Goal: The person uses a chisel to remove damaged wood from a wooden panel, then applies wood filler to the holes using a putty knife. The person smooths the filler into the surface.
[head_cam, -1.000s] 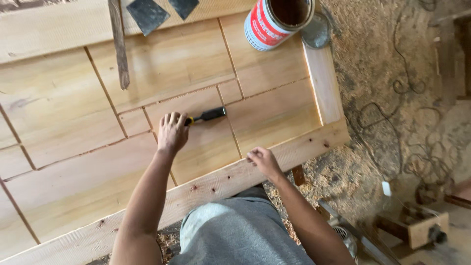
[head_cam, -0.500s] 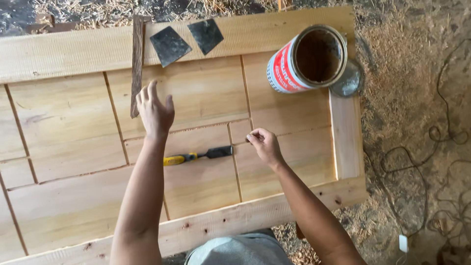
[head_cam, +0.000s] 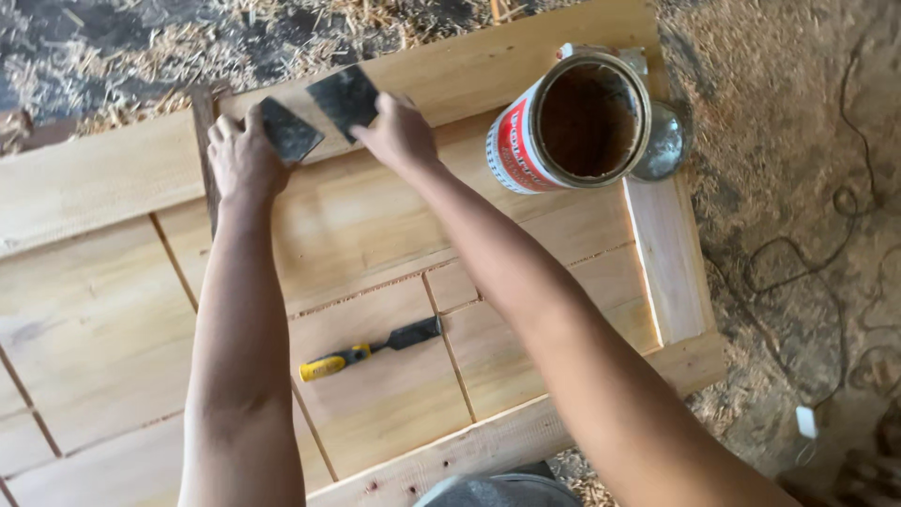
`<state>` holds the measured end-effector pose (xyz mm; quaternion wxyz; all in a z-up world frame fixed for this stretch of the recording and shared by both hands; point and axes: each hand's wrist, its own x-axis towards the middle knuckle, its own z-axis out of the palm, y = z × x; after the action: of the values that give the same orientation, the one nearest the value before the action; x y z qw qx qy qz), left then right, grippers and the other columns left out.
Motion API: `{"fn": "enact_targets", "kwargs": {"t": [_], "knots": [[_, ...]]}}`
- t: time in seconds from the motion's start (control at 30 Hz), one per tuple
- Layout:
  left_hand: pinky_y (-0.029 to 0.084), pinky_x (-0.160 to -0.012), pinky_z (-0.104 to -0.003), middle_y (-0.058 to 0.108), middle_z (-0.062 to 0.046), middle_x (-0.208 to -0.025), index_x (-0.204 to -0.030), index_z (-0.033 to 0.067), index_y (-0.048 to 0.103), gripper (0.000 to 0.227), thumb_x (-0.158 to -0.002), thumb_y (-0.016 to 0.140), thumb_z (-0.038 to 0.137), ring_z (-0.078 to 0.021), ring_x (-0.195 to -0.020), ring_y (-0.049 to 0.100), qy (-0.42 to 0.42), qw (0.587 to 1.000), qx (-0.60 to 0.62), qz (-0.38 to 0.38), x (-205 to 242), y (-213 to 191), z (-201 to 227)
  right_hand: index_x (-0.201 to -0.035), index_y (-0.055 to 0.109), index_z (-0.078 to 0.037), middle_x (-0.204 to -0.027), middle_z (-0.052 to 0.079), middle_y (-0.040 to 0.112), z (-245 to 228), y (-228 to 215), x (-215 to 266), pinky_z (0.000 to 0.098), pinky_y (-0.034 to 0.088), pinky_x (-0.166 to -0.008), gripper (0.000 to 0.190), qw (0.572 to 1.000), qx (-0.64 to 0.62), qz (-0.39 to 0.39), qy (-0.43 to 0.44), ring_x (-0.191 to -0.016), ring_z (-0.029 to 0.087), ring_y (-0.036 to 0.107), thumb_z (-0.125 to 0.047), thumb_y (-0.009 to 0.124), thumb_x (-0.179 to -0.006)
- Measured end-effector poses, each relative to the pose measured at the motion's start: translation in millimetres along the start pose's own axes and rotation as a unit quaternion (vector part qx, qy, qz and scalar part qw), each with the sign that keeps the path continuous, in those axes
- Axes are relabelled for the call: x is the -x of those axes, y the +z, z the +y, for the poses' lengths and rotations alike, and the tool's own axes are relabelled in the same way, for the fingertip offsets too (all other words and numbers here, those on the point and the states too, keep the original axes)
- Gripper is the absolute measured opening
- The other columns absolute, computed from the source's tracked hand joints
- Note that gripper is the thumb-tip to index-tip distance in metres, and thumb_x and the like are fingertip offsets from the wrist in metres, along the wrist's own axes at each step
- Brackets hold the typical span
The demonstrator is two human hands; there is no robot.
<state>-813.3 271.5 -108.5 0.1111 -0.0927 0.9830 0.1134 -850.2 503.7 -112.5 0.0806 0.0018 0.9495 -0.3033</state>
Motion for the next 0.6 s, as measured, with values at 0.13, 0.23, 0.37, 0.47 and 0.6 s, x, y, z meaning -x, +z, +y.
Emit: {"fn": "enact_targets", "kwargs": {"t": [0.13, 0.23, 0.37, 0.47, 0.6], "knots": [[0.037, -0.107, -0.055, 0.04, -0.029, -0.145, -0.155, 0.0137, 0.037, 0.112, -0.065, 0.097, 0.042, -0.0457, -0.136, 0.036, -0.013, 1.0, 0.001, -0.024, -6, -7, -3, -0.133, 0.046, -0.001, -0.133, 0.022, 0.05, -43, 6, -30, 0.0437, 0.06, -0.089, 0.102, 0.988, 0.094, -0.042, 0.112, -0.121, 0.035, 0.056, -0.066, 0.088, -0.066], [0.036, -0.11, -0.056, 0.04, -0.028, -0.146, -0.153, 0.0138, 0.039, 0.113, -0.062, 0.098, 0.046, -0.0454, -0.139, 0.036, -0.011, 0.999, -0.015, -0.044, -9, -12, -3, -0.135, 0.045, -0.007, -0.136, 0.021, 0.048, -52, 4, -31, 0.0418, 0.061, -0.085, 0.1, 0.982, 0.106, -0.042, 0.149, -0.122, 0.034, 0.056, -0.06, 0.09, -0.063], [0.033, -0.113, -0.057, 0.033, -0.032, -0.151, -0.154, 0.0146, 0.037, 0.119, -0.059, 0.099, 0.049, -0.0496, -0.142, 0.03, -0.039, 0.996, -0.019, -0.074, -17, -15, -8, -0.13, 0.048, -0.006, -0.13, 0.019, 0.054, -39, 5, -48, 0.0398, 0.059, -0.085, 0.093, 0.984, 0.072, -0.041, 0.158, -0.119, 0.032, 0.058, -0.049, 0.094, -0.062], [0.044, -0.101, -0.057, 0.045, -0.039, -0.14, -0.132, 0.0001, 0.051, 0.116, -0.045, 0.102, 0.057, -0.0523, -0.13, 0.046, -0.008, 0.996, -0.064, 0.059, -11, -15, -18, -0.118, 0.059, -0.003, -0.111, 0.016, 0.068, -15, 9, -41, 0.0407, 0.057, -0.078, 0.065, 0.993, -0.058, -0.025, 0.098, -0.1, 0.032, 0.068, -0.034, 0.089, -0.071], [0.053, -0.079, -0.04, 0.072, -0.014, -0.1, -0.118, 0.0033, 0.071, 0.033, -0.097, 0.077, 0.028, -0.0266, -0.086, 0.067, -0.055, 0.924, 0.376, 0.029, 42, -10, -20, -0.102, 0.07, -0.001, -0.092, 0.016, 0.077, 26, 1, 42, 0.0391, 0.06, -0.068, 0.028, 0.961, -0.27, 0.041, -0.047, -0.08, 0.027, 0.077, -0.021, 0.076, -0.084]]}}
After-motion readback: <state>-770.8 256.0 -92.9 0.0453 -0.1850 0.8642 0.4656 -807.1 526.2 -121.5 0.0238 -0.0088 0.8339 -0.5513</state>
